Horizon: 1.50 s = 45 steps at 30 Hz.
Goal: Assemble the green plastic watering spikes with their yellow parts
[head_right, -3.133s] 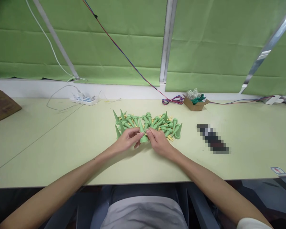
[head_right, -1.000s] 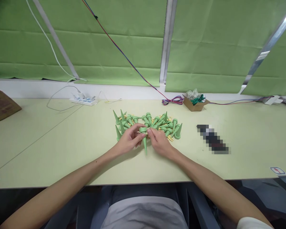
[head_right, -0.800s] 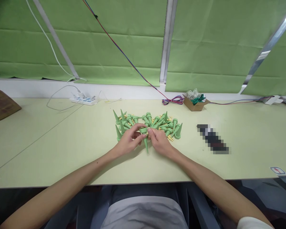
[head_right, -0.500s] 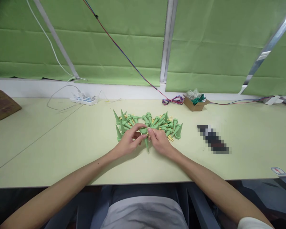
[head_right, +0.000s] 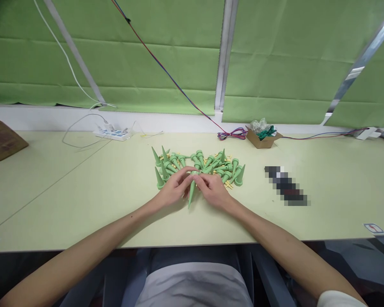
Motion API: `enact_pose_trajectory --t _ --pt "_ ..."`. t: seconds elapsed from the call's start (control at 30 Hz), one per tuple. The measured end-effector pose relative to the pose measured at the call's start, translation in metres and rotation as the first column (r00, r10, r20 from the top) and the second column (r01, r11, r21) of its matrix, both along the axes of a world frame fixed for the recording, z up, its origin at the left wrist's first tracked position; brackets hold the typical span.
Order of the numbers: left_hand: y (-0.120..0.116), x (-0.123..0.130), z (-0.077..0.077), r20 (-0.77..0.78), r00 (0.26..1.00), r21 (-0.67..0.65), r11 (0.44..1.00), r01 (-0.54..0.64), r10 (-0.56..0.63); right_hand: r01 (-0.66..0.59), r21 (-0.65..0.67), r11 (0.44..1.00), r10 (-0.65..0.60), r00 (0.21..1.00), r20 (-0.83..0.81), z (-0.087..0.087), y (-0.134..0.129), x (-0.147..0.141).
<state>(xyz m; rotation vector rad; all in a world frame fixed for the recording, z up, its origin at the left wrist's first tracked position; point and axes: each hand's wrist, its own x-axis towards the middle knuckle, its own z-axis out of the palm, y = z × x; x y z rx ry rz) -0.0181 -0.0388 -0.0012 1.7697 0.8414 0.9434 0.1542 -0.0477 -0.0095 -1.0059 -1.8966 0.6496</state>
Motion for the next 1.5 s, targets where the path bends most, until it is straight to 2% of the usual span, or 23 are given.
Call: enact_pose_trajectory --t 0.1,0.27,0.53,0.9,1.03,1.23,1.3,1.4,1.5 --pt "0.0007 -0.0001 0.0004 -0.021 1.0 -0.022 1.0 -0.003 0.003 -0.004 0.016 1.0 0.004 1.0 0.02 0.0006 -0.0006 0.0002" --pt "0.0015 -0.0003 0.0002 -0.05 0.998 0.036 0.999 -0.028 0.03 -0.022 0.047 0.999 0.019 0.998 0.052 0.0004 -0.0007 0.0003" --pt "-0.0005 0.0012 -0.0002 0.035 0.998 -0.087 0.994 0.062 -0.059 -0.041 0.101 0.994 0.036 0.998 0.054 0.0016 -0.0018 0.0" --pt "-0.0007 0.0014 0.0014 -0.013 1.0 -0.071 0.997 0.018 -0.019 -0.034 0.094 0.995 0.026 0.996 0.088 -0.0004 -0.0014 0.0001" --pt "0.0013 0.0 0.0024 -0.053 0.995 0.057 0.995 -0.082 0.085 -0.017 0.096 0.995 0.008 0.995 0.096 -0.0002 -0.0014 0.0002" --pt "0.0018 -0.0031 0.0047 -0.112 0.971 0.147 0.97 -0.194 0.211 0.054 0.117 0.992 -0.061 0.997 0.056 0.0024 -0.0014 0.001" --pt "0.0009 -0.0036 0.0049 -0.188 0.952 0.238 0.951 -0.195 0.243 0.091 0.138 0.986 -0.096 0.995 0.034 0.003 -0.0011 0.0016" --pt "-0.0007 -0.0034 0.0037 -0.307 0.916 0.368 0.92 -0.135 0.257 0.155 0.156 0.976 -0.152 0.988 -0.027 0.0028 -0.0005 0.0022" --pt "-0.0012 -0.0027 0.0008 -0.374 0.883 0.413 0.903 -0.117 0.285 0.2 0.127 0.972 -0.187 0.976 -0.108 0.0021 -0.0002 0.0026"
